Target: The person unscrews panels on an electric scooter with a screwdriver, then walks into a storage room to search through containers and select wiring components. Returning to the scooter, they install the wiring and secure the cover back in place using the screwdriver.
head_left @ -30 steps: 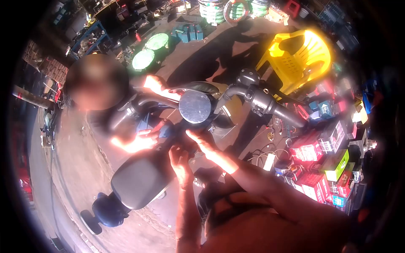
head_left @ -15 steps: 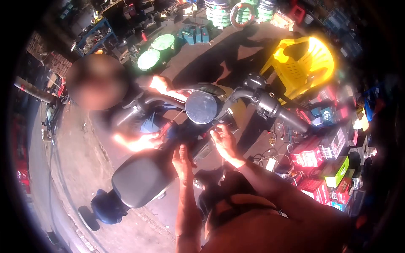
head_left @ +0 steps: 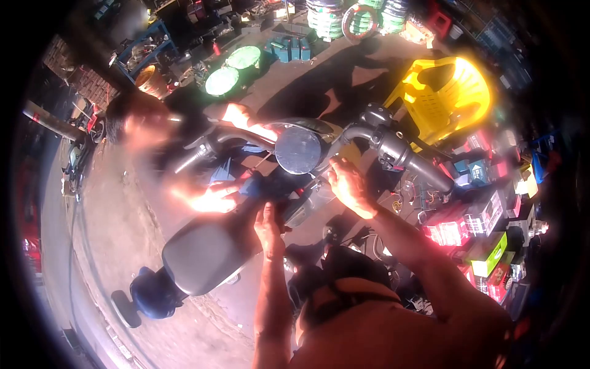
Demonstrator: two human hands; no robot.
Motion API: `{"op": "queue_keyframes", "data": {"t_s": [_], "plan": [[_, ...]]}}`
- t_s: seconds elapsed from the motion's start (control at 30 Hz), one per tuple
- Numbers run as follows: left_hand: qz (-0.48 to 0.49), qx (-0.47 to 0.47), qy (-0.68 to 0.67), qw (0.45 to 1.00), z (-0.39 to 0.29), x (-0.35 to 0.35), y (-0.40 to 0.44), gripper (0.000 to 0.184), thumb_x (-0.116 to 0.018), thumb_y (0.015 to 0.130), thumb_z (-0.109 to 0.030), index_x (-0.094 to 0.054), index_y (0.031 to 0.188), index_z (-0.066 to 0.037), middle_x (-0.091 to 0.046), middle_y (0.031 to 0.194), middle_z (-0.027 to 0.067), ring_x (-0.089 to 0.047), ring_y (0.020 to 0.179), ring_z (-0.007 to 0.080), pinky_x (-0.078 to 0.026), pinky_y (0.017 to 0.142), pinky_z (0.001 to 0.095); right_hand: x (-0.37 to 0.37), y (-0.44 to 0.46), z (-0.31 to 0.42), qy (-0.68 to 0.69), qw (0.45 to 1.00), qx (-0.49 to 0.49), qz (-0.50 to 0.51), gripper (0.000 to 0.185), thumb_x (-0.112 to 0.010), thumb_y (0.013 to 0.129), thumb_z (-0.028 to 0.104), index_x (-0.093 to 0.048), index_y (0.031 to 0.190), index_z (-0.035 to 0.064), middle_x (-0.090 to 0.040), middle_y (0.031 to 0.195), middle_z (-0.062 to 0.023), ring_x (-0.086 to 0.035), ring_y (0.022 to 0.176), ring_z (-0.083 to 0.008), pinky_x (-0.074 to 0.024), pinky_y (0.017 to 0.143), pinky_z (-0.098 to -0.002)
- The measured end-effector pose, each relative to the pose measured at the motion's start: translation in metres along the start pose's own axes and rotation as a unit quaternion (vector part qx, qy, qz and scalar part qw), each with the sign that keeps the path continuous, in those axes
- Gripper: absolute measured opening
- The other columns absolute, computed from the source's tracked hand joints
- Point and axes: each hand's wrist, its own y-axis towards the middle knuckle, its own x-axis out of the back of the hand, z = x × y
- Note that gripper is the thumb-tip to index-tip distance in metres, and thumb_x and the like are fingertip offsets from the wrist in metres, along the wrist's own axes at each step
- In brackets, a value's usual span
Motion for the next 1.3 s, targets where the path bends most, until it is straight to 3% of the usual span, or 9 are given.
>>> {"op": "queue_keyframes", "data": {"t_s": [0.13, 0.37, 0.5, 0.77, 0.93, 1.03, 1.13, 1.23, 1.3], "plan": [[-0.006, -0.075, -0.137, 0.988, 0.020, -0.008, 0.000, 0.033, -0.061, 0.096, -0.029, -0.057, 0.115, -0.002, -0.065, 0.101, 0.0091, -0.059, 0.063, 0.0148, -0.053, 0.051, 0.0286, 0.005, 0.007, 0.006, 0.003, 0.997, -0.032, 0.067, 0.025, -0.057, 0.088, 0.008, -0.058, 0.112, 0.0024, -0.061, 0.107, -0.0174, -0.062, 0.100, -0.0363, -0.0515, 0.085, -0.0441], [-0.053, -0.007, -0.103, 0.993, 0.010, -0.016, -0.010, 0.028, -0.054, 0.099, -0.030, -0.060, 0.092, -0.004, -0.065, 0.073, 0.0088, -0.048, 0.044, 0.0141, -0.045, 0.039, 0.0326, 0.004, 0.012, 0.014, -0.054, 0.986, -0.071, 0.139, 0.027, -0.055, 0.088, 0.009, -0.055, 0.113, -0.0014, -0.061, 0.105, -0.0190, -0.063, 0.094, -0.0374, -0.0537, 0.079, -0.0445], [-0.028, -0.056, -0.085, 0.994, 0.017, -0.014, -0.020, 0.034, -0.057, 0.098, -0.034, -0.062, 0.099, -0.001, -0.060, 0.068, 0.0049, -0.047, 0.046, 0.0111, -0.046, 0.038, 0.0296, -0.003, 0.010, 0.010, -0.014, 0.991, -0.077, 0.106, 0.028, -0.057, 0.088, 0.009, -0.056, 0.114, -0.0006, -0.062, 0.107, -0.0202, -0.064, 0.092, -0.0388, -0.0535, 0.080, -0.0454], [0.037, -0.089, -0.096, 0.991, 0.007, -0.008, -0.016, 0.028, -0.057, 0.096, -0.026, -0.052, 0.112, -0.003, -0.068, 0.097, 0.0150, -0.059, 0.060, 0.0183, -0.056, 0.052, 0.0352, -0.014, -0.012, -0.002, 0.003, 0.995, -0.081, 0.065, 0.045, -0.061, 0.087, 0.013, -0.051, 0.129, 0.0026, -0.061, 0.117, -0.0218, -0.065, 0.096, -0.0390, -0.0534, 0.083, -0.0457], [-0.060, -0.008, -0.076, 0.995, 0.003, -0.014, -0.007, 0.028, -0.053, 0.098, -0.030, -0.058, 0.091, -0.003, -0.061, 0.063, 0.0091, -0.043, 0.038, 0.0142, -0.038, 0.034, 0.0316, -0.001, -0.004, 0.012, 0.062, 0.962, -0.207, 0.165, 0.049, -0.062, 0.087, 0.015, -0.048, 0.134, 0.0040, -0.062, 0.117, -0.0197, -0.064, 0.101, -0.0355, -0.0529, 0.085, -0.0431], [-0.057, -0.008, -0.092, 0.994, -0.002, -0.018, -0.015, 0.031, -0.054, 0.098, -0.033, -0.058, 0.090, -0.003, -0.055, 0.059, 0.0063, -0.041, 0.039, 0.0133, -0.038, 0.035, 0.0307, -0.070, -0.023, -0.042, 0.252, 0.932, -0.246, 0.086, 0.049, -0.063, 0.086, 0.011, -0.048, 0.132, 0.0052, -0.062, 0.111, -0.0173, -0.065, 0.096, -0.0332, -0.0529, 0.083, -0.0410], [-0.088, -0.016, -0.104, 0.991, 0.004, -0.008, -0.020, 0.031, -0.056, 0.097, -0.033, -0.060, 0.094, -0.003, -0.048, 0.055, 0.0027, -0.041, 0.040, 0.0108, -0.039, 0.035, 0.0289, -0.038, -0.021, -0.013, 0.141, 0.982, -0.110, 0.055, 0.035, -0.062, 0.090, 0.007, -0.053, 0.124, 0.0048, -0.062, 0.108, -0.0137, -0.065, 0.092, -0.0270, -0.0537, 0.078, -0.0362], [-0.078, -0.054, -0.067, 0.993, 0.001, 0.009, -0.042, 0.029, -0.054, 0.099, -0.033, -0.059, 0.095, -0.005, -0.051, 0.057, 0.0034, -0.039, 0.040, 0.0101, -0.039, 0.036, 0.0281, -0.032, -0.025, 0.006, 0.362, 0.898, -0.242, 0.060, 0.035, -0.069, 0.091, 0.013, -0.056, 0.123, 0.0045, -0.065, 0.103, -0.0068, -0.062, 0.103, -0.0181, -0.0536, 0.085, -0.0346], [-0.069, -0.107, 0.020, 0.992, 0.002, 0.026, -0.064, 0.031, -0.054, 0.099, -0.035, -0.059, 0.096, -0.004, -0.050, 0.057, 0.0026, -0.039, 0.042, 0.0081, -0.041, 0.039, 0.0263, -0.029, -0.040, 0.010, 0.465, 0.823, -0.323, 0.043, 0.034, -0.071, 0.090, 0.014, -0.057, 0.120, 0.0040, -0.066, 0.099, -0.0070, -0.064, 0.095, -0.0173, -0.0550, 0.081, -0.0335]]}}
